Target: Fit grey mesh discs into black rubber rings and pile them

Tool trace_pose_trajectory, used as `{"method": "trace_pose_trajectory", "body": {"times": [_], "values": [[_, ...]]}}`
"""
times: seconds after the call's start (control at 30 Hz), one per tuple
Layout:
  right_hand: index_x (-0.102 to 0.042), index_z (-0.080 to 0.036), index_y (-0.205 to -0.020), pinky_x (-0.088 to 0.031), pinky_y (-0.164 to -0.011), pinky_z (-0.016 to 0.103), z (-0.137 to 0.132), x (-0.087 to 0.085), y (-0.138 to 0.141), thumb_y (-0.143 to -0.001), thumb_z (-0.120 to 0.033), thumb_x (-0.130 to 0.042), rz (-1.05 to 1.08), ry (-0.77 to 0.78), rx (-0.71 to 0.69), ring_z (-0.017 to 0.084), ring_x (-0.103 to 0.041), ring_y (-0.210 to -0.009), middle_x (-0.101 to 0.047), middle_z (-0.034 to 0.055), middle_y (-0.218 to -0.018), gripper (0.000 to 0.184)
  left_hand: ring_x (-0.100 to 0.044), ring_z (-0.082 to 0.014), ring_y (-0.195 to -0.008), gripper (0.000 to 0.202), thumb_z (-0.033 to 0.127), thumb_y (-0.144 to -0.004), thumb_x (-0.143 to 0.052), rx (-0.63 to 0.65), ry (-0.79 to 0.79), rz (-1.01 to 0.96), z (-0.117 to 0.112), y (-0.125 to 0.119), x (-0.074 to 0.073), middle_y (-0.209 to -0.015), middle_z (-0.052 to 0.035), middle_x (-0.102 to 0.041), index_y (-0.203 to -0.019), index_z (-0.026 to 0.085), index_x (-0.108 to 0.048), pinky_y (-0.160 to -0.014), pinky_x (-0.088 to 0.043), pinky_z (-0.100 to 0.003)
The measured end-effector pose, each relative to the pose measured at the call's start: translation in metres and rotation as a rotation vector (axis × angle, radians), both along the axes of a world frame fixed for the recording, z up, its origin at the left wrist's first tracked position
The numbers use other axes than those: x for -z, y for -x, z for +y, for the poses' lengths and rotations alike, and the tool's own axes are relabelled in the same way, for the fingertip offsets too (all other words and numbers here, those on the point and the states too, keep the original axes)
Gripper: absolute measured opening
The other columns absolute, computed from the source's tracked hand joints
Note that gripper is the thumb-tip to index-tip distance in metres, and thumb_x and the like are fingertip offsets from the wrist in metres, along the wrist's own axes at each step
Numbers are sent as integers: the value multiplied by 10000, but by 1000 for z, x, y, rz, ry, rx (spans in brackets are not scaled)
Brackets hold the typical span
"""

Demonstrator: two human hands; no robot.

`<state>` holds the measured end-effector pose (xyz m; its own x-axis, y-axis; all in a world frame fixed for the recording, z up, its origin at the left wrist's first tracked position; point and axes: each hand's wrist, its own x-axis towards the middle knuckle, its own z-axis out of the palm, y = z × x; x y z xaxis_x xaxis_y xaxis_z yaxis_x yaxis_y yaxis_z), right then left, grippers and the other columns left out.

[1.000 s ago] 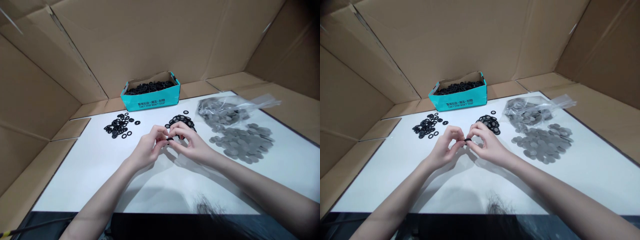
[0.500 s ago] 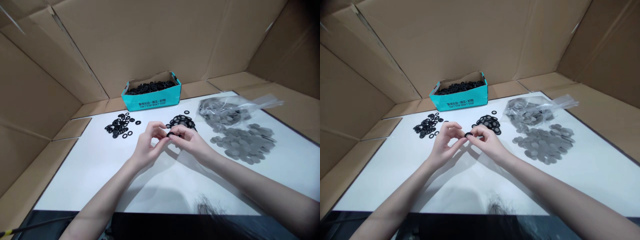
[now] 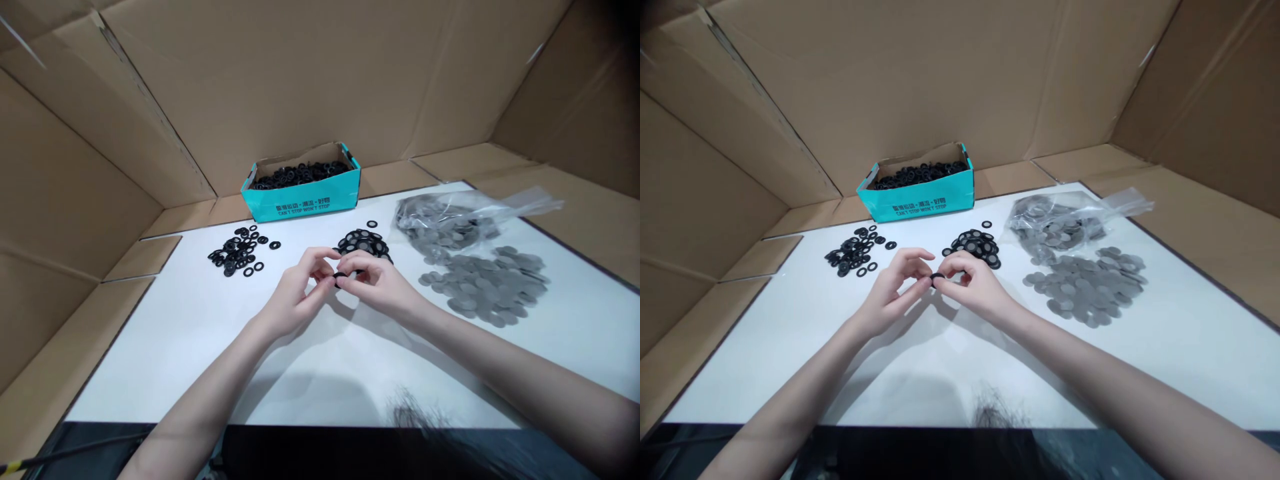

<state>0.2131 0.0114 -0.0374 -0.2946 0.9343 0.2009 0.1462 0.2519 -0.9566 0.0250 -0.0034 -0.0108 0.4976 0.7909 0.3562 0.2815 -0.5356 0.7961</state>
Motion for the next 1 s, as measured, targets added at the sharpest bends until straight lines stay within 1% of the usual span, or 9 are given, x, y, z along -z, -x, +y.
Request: {"method": "trace_pose_trajectory", "body": {"times": [0.13,0.33,0.53,0.6,0.67,0.77,0.83,0.9,1.0], "values": [[-641,-205,-699,-430,-661,321,-1,0,0,-749,-352,-676,26,6,7,227,-590,-944,-637,82,-968,160,-566,-141,-708,242,249,-970,-483,6,90,-24,-1,-2,0,-755,13,-573,-1205,227,-431,-670,-451,-263],[-653,-197,-711,-417,-651,316,-2,-2,0,-749,-343,-691,34,-38,23,198,-574,-867,-607,84,-994,156,-558,-127,-714,258,236,-936,-553,9,138,-75,0,0,-4,-768,18,-568,-1150,248,-409,-661,-444,-234],[-654,-188,-721,-409,-648,307,0,0,-2,-738,-349,-702,2,-8,-20,198,-572,-872,-603,76,-958,168,-584,-132,-740,215,261,-965,-514,-3,185,-6,-1,2,-4,-787,7,-579,-1151,245,-407,-616,-437,-214],[-648,-190,-711,-410,-653,308,0,0,-2,-732,-359,-704,20,23,-28,203,-570,-884,-604,70,-941,179,-582,-127,-724,193,250,-977,-488,-2,134,9,0,2,-3,-783,10,-576,-1155,242,-414,-626,-450,-223],[-637,-192,-695,-417,-657,306,-1,-1,-1,-732,-375,-704,65,75,-38,197,-566,-871,-596,57,-918,199,-582,-124,-742,211,238,-976,-498,-5,14,16,1,2,0,-815,7,-579,-1175,240,-427,-683,-481,-246],[-627,-191,-693,-437,-672,303,-3,-4,-1,-742,-412,-702,144,189,-76,176,-562,-827,-585,38,-894,239,-593,-142,-857,397,266,-895,-669,5,-256,-1,5,1,5,-1009,-36,-611,-1227,249,-452,-789,-514,-286],[-632,-190,-704,-442,-672,299,-5,-6,0,-743,-435,-707,166,257,-98,168,-562,-813,-588,33,-901,259,-600,-161,-923,512,261,-830,-754,16,-401,-6,7,-1,8,-1104,-58,-615,-1252,255,-465,-823,-522,-300],[-639,-190,-710,-439,-669,293,-6,-6,0,-738,-442,-716,162,286,-109,171,-570,-835,-602,38,-940,265,-610,-167,-936,499,205,-838,-738,5,-475,7,7,-2,9,-1095,-55,-631,-1262,255,-478,-832,-526,-306],[-652,-191,-712,-424,-644,282,-6,-7,-1,-737,-438,-718,149,278,-122,171,-574,-844,-625,46,-984,257,-625,-162,-927,464,114,-864,-672,-21,-495,25,5,-2,9,-1072,-45,-654,-1268,257,-492,-834,-533,-306]]}}
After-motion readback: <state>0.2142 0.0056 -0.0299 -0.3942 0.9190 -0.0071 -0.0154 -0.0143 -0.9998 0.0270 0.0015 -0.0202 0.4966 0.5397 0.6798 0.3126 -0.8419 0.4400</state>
